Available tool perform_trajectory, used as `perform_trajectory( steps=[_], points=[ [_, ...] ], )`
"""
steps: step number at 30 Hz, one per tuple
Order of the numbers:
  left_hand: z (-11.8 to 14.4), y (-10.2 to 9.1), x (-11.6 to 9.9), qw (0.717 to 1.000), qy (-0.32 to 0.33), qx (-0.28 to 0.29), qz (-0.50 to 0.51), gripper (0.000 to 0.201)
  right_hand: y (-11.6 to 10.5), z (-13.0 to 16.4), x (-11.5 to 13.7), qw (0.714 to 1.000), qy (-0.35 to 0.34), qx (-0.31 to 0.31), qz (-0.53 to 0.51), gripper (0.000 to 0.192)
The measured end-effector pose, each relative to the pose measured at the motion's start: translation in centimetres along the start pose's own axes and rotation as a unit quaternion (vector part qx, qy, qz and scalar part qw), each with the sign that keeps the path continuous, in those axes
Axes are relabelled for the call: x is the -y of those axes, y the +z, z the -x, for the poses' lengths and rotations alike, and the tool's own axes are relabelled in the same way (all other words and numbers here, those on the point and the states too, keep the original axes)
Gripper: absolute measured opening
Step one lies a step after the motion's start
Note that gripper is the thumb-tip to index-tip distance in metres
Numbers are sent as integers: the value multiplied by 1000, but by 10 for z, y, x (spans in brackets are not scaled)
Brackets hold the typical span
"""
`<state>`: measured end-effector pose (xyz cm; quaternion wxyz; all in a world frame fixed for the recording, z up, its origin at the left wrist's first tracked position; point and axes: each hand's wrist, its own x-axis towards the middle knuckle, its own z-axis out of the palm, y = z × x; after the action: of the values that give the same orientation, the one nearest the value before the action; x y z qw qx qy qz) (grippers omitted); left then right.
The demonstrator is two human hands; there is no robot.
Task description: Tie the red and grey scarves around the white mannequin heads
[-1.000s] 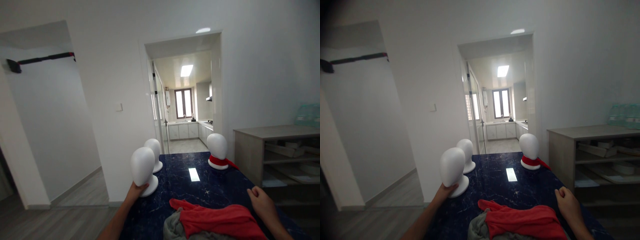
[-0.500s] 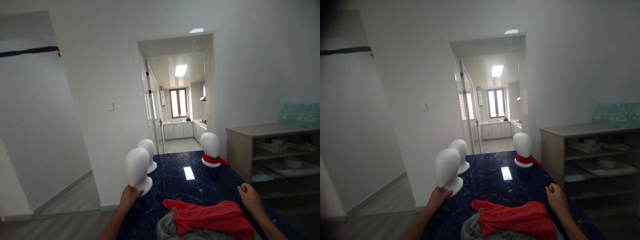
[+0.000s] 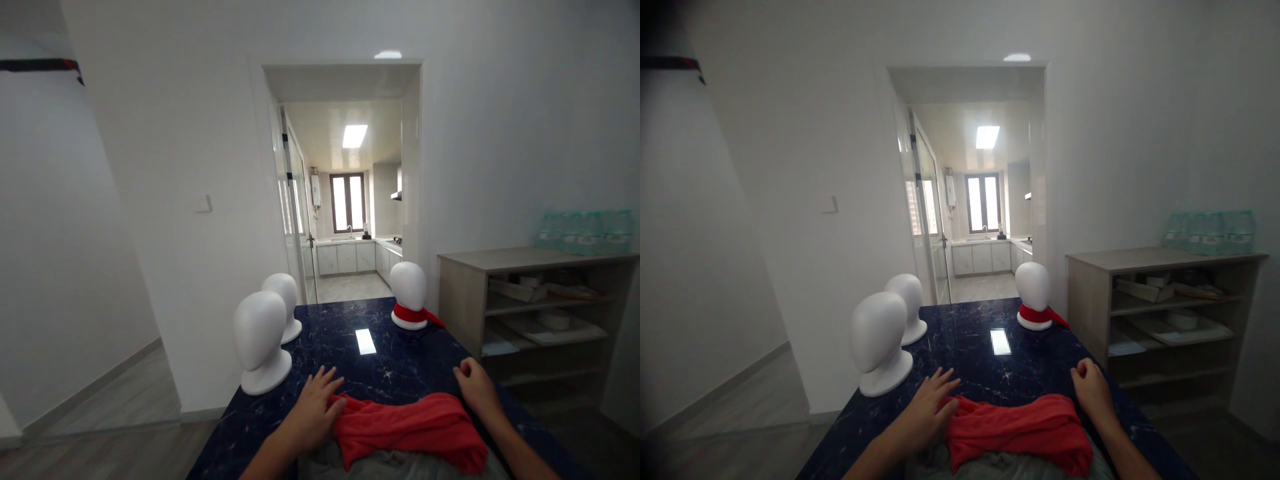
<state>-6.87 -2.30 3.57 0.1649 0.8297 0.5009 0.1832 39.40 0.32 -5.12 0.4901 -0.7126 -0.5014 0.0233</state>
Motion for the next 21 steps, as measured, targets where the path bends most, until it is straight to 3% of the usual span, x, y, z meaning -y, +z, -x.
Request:
perform_trajectory(
  steps=[3,5,8,11,14,18,21],
  points=[
    [-11,9,-35,997,67,14,32,48,-1,0,-7,999,29,1,-39,32],
    [-10,16,-47,995,92,7,44,44,0,-6,-15,995,64,6,-79,38],
    [-2,24,-50,991,125,18,51,48,3,-29,-22,989,113,24,-95,45],
    [3,28,-42,983,164,20,86,53,9,-66,-13,994,98,50,-22,51],
    [-1,30,-29,974,167,-64,141,62,21,-109,6,993,62,78,69,61],
    [-9,29,-12,960,93,-192,184,68,42,-163,25,989,50,92,105,67],
    [-11,26,-6,954,41,-239,178,66,59,-193,31,987,46,102,114,59]
  ],
)
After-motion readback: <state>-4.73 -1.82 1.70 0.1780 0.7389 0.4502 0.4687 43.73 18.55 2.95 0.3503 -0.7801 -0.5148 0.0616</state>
